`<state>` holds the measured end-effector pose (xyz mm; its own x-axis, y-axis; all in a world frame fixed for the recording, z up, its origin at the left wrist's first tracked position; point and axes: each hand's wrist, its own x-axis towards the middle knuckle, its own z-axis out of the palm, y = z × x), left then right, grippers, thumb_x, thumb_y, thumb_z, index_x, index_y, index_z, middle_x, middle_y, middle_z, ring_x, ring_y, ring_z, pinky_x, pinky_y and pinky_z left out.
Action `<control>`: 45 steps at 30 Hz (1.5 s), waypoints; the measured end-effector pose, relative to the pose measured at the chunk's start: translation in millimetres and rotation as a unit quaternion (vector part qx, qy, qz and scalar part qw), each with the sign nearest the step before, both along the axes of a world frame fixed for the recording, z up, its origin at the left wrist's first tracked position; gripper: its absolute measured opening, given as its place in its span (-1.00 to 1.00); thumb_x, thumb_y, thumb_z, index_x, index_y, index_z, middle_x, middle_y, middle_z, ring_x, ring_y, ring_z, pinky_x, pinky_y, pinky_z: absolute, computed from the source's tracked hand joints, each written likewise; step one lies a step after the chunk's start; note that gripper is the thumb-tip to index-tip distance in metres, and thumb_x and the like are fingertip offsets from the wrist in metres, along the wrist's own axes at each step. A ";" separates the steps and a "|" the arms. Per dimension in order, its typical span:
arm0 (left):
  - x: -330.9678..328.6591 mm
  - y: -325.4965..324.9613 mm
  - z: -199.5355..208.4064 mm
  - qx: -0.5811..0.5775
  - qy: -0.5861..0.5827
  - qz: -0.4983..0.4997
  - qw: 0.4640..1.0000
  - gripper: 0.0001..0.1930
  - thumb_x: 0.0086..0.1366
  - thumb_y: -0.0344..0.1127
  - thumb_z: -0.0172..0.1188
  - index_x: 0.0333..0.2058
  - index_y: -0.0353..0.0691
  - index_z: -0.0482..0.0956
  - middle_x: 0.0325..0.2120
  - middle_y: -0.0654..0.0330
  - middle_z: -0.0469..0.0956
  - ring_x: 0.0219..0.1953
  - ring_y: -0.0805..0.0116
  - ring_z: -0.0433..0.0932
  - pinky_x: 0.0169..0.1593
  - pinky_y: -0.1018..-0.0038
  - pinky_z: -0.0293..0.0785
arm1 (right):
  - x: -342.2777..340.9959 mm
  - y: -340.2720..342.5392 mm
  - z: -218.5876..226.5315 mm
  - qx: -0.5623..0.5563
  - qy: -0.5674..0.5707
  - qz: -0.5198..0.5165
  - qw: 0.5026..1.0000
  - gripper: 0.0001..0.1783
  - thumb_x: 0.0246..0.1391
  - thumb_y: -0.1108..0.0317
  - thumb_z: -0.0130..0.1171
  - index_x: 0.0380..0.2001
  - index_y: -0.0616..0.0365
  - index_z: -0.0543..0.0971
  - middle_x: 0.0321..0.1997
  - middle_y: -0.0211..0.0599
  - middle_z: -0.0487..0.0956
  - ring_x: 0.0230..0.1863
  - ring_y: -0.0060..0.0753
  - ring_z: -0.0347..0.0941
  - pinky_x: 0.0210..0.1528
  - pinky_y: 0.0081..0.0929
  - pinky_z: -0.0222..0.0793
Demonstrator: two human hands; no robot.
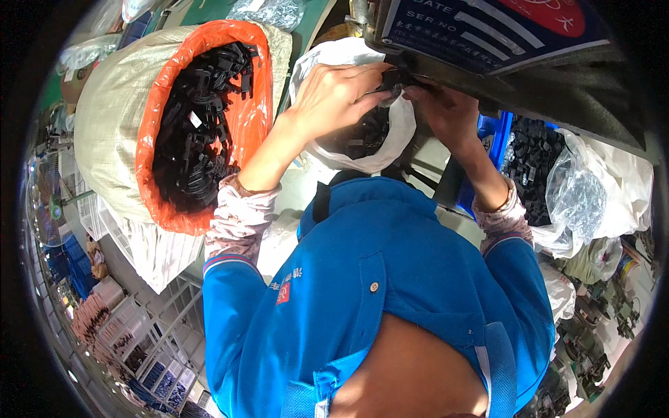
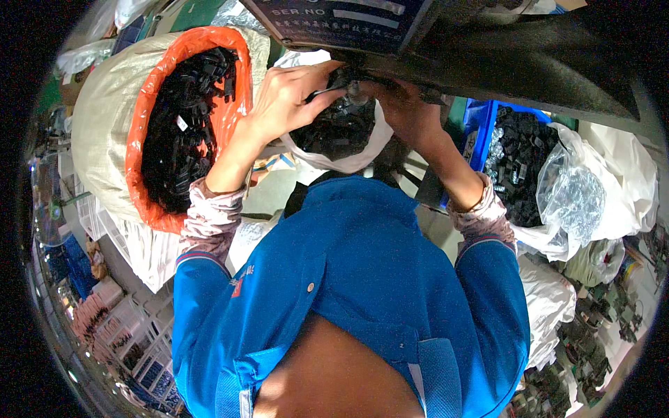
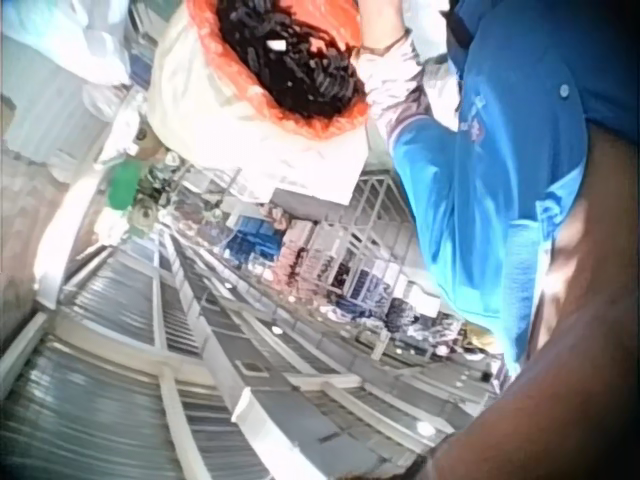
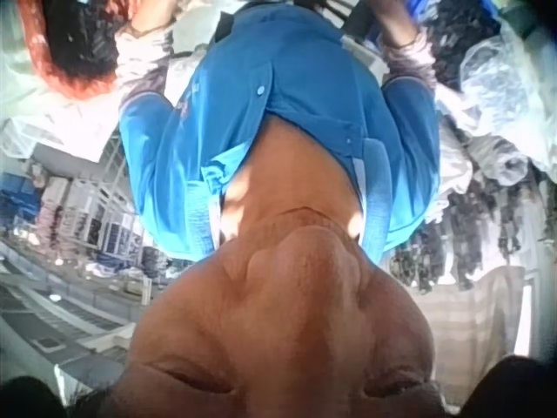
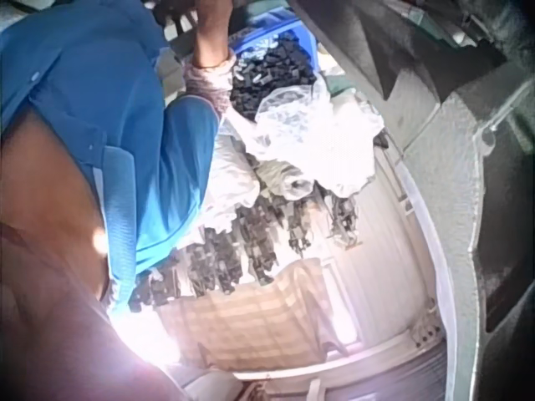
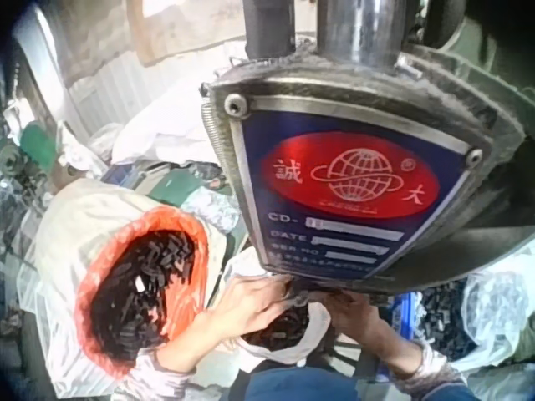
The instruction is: The person repeatedly picks small black plastic components from a blue bin, joins them with a metal pin, and places the assembled units into a white bag. The process is continuous and repetitive.
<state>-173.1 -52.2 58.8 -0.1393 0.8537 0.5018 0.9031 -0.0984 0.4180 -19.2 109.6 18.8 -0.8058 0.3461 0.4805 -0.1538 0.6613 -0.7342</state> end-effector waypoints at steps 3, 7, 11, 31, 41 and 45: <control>-2.2 6.2 -9.8 -0.047 -0.032 0.008 0.998 -0.63 0.09 -0.26 0.26 -0.11 -0.22 0.54 -0.61 0.10 0.51 -0.54 0.07 0.53 -0.47 0.35 0.43 | -3.5 -1.2 -10.7 -0.166 -0.055 0.018 0.984 -0.75 0.00 0.56 0.21 -0.18 0.33 0.54 -0.26 -0.18 0.60 -0.29 -0.45 0.54 -0.25 -0.52 0.52; -4.0 9.8 -12.5 -0.106 -0.077 0.003 0.991 -0.75 0.08 -0.24 0.26 -0.25 -0.17 0.55 -0.62 0.08 0.49 -0.54 0.01 0.50 -0.47 0.31 0.39 | -6.7 1.9 -17.8 -0.276 -0.089 -0.004 0.957 -0.77 0.05 0.45 0.22 -0.19 0.27 0.56 -0.32 -0.23 0.62 -0.35 -0.56 0.52 -0.29 -0.56 0.46; -7.7 8.5 -10.8 -0.133 -0.083 -0.014 0.987 -0.78 0.08 -0.21 0.25 -0.40 -0.22 0.49 -0.63 0.05 0.49 -0.53 -0.02 0.48 -0.45 0.27 0.38 | -4.1 0.3 -6.8 -0.290 -0.083 0.016 0.953 -0.74 0.06 0.47 0.20 -0.16 0.33 0.55 -0.33 -0.22 0.61 -0.36 -0.53 0.53 -0.30 -0.57 0.48; -4.3 -7.6 -18.2 -0.095 -0.151 0.034 0.983 -0.76 0.10 -0.24 0.27 -0.32 -0.22 0.48 -0.49 0.01 0.54 -0.44 -0.03 0.53 -0.35 0.29 0.43 | -63.6 110.1 -127.7 0.264 -0.456 -0.017 0.850 -0.47 0.13 0.23 -0.07 0.21 -0.04 0.30 0.33 -0.11 0.17 0.33 0.07 0.05 0.32 0.08 -0.12; 17.9 -23.9 -62.8 0.031 0.010 0.036 0.999 -0.76 0.05 -0.12 0.28 -0.41 -0.09 0.46 -0.35 0.27 0.51 -0.40 0.27 0.53 -0.41 0.43 0.48 | -52.3 167.7 -200.2 0.288 -0.153 -0.112 0.939 -0.55 -0.05 0.22 0.08 -0.03 0.04 0.49 -0.01 -0.12 0.49 0.03 -0.03 0.39 0.08 -0.20 0.29; 11.1 -74.9 -109.6 0.000 -0.004 0.082 0.997 -0.47 0.01 -0.07 0.29 -0.03 -0.11 0.49 0.08 -0.10 0.33 0.09 0.04 0.32 0.07 0.15 0.23 | -43.0 134.8 -161.2 0.257 -0.163 -0.185 0.934 -0.67 -0.02 0.26 0.09 -0.17 0.16 0.55 -0.20 -0.15 0.60 -0.16 -0.04 0.52 -0.07 -0.24 0.43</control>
<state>-162.0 -127.0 -50.8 -0.2810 0.8192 0.4999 0.9034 0.0500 0.4259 -62.2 244.4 -142.4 -0.8099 0.4207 0.4088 0.3313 0.9032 -0.2730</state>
